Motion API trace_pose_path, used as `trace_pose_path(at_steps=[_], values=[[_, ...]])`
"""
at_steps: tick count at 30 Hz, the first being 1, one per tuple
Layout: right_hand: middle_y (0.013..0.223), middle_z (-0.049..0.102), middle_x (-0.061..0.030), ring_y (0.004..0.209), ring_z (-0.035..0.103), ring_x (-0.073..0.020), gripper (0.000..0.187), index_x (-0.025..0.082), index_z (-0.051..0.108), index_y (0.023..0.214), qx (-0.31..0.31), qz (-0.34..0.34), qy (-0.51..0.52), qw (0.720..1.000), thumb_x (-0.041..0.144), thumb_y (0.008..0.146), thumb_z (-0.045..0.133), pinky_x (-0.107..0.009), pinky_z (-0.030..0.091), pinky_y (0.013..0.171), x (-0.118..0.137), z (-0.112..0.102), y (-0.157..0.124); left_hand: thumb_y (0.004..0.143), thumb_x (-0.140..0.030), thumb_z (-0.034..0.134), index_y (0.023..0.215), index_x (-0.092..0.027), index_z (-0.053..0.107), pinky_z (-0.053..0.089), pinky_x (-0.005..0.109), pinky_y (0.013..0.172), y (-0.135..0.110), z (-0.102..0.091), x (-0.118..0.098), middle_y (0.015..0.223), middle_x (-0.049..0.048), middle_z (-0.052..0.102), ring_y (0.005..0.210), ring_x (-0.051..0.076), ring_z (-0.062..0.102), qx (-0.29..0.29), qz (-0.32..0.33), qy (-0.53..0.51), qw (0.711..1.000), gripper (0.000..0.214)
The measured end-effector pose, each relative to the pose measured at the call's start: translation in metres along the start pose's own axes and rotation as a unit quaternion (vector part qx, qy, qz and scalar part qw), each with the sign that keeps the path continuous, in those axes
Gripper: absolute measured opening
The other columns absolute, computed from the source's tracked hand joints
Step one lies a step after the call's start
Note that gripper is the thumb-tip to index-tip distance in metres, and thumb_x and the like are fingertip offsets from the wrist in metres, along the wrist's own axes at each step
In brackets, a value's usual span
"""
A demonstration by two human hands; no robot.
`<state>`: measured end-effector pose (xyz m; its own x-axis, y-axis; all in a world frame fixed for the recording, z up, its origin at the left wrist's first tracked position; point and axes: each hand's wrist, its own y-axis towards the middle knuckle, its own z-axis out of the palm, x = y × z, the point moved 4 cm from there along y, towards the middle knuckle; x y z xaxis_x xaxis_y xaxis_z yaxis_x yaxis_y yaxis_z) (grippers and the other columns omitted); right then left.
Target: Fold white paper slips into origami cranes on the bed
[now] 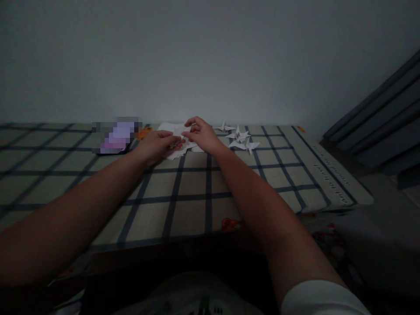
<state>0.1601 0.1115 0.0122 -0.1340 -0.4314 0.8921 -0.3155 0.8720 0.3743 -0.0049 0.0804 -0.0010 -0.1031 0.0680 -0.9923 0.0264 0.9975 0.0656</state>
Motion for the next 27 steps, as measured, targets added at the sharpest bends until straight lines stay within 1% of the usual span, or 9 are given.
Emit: trace_pose_path(at_steps=[4, 9, 11, 13, 14, 17, 22, 24, 27], values=[[0.065, 0.049, 0.0092, 0.063, 0.056, -0.0095, 0.030, 0.024, 0.048, 0.098, 0.009, 0.007, 0.010, 1.000, 0.014, 0.082, 0.071, -0.021, 0.045, 0.060, 0.000, 0.002, -0.001, 0.070, -0.022, 0.076, 0.061, -0.017, 0.062, 0.039, 0.022, 0.048, -0.001, -0.001, -0.001, 0.052, -0.0004, 0.056, 0.048, 0.011, 0.051, -0.008, -0.008, 0.025, 1.000, 0.017], [0.084, 0.060, 0.0035, 0.076, 0.062, -0.0105, 0.028, 0.025, 0.048, 0.108, -0.056, 0.025, 0.046, 0.997, 0.020, 0.089, 0.068, -0.021, 0.050, 0.065, 0.002, -0.003, 0.000, 0.071, -0.026, 0.074, 0.065, -0.017, 0.062, 0.042, 0.023, 0.051, 0.001, 0.000, -0.001, 0.058, -0.0002, 0.060, 0.051, 0.011, 0.054, -0.004, -0.016, -0.041, 0.999, 0.017], [0.089, 0.063, 0.0008, 0.079, 0.062, -0.0113, 0.023, 0.023, 0.052, 0.108, -0.051, 0.053, 0.042, 0.996, 0.024, 0.090, 0.067, -0.021, 0.050, 0.065, 0.000, -0.003, 0.000, 0.072, -0.028, 0.074, 0.068, -0.016, 0.063, 0.040, 0.023, 0.049, 0.001, 0.000, -0.001, 0.060, -0.0006, 0.061, 0.050, 0.011, 0.053, 0.002, -0.010, -0.058, 0.998, 0.017], [0.087, 0.064, -0.0006, 0.076, 0.061, -0.0113, 0.013, 0.020, 0.059, 0.098, -0.017, 0.069, 0.020, 0.997, 0.028, 0.092, 0.067, -0.021, 0.049, 0.064, -0.002, -0.001, 0.000, 0.073, -0.030, 0.074, 0.069, -0.017, 0.063, 0.038, 0.023, 0.047, 0.001, 0.001, -0.001, 0.061, -0.0004, 0.062, 0.049, 0.010, 0.052, 0.010, -0.002, -0.054, 0.998, 0.017], [0.084, 0.063, -0.0007, 0.075, 0.059, -0.0110, 0.013, 0.018, 0.061, 0.090, -0.001, 0.069, 0.008, 0.998, 0.029, 0.092, 0.066, -0.021, 0.049, 0.065, -0.002, 0.000, 0.000, 0.073, -0.030, 0.074, 0.068, -0.017, 0.063, 0.036, 0.023, 0.046, 0.001, 0.001, -0.001, 0.060, -0.0005, 0.061, 0.048, 0.010, 0.051, 0.013, 0.001, -0.048, 0.999, 0.018], [0.073, 0.060, 0.0008, 0.068, 0.053, -0.0097, 0.022, 0.016, 0.062, 0.075, 0.015, 0.047, -0.022, 0.999, 0.029, 0.092, 0.066, -0.022, 0.045, 0.064, 0.000, 0.001, -0.002, 0.072, -0.030, 0.074, 0.063, -0.018, 0.057, 0.028, 0.023, 0.043, -0.001, 0.001, -0.001, 0.054, -0.0026, 0.055, 0.044, 0.009, 0.045, 0.015, 0.006, -0.017, 1.000, 0.023], [0.063, 0.054, 0.0027, 0.061, 0.047, -0.0095, 0.026, 0.015, 0.060, 0.069, 0.021, 0.054, -0.061, 0.996, 0.025, 0.093, 0.065, -0.024, 0.039, 0.061, 0.011, 0.000, -0.005, 0.069, -0.036, 0.078, 0.062, -0.018, 0.056, 0.023, 0.023, 0.043, -0.002, -0.001, -0.002, 0.052, -0.0033, 0.050, 0.043, 0.008, 0.041, 0.015, 0.010, 0.044, 0.999, 0.029], [0.061, 0.052, 0.0032, 0.060, 0.046, -0.0095, 0.029, 0.016, 0.058, 0.067, 0.031, 0.068, -0.073, 0.994, 0.024, 0.094, 0.063, -0.024, 0.038, 0.061, 0.016, 0.001, -0.007, 0.068, -0.040, 0.080, 0.061, -0.018, 0.056, 0.023, 0.024, 0.044, -0.002, -0.002, -0.002, 0.052, -0.0031, 0.049, 0.044, 0.008, 0.041, 0.019, 0.011, 0.072, 0.997, 0.033], [0.064, 0.055, 0.0027, 0.060, 0.047, -0.0088, 0.030, 0.016, 0.056, 0.067, 0.040, 0.087, -0.063, 0.993, 0.024, 0.096, 0.061, -0.023, 0.040, 0.062, 0.018, 0.004, -0.009, 0.069, -0.043, 0.079, 0.062, -0.018, 0.057, 0.025, 0.024, 0.045, -0.001, -0.003, -0.001, 0.054, -0.0025, 0.050, 0.046, 0.009, 0.041, 0.041, 0.008, 0.070, 0.997, 0.034]])
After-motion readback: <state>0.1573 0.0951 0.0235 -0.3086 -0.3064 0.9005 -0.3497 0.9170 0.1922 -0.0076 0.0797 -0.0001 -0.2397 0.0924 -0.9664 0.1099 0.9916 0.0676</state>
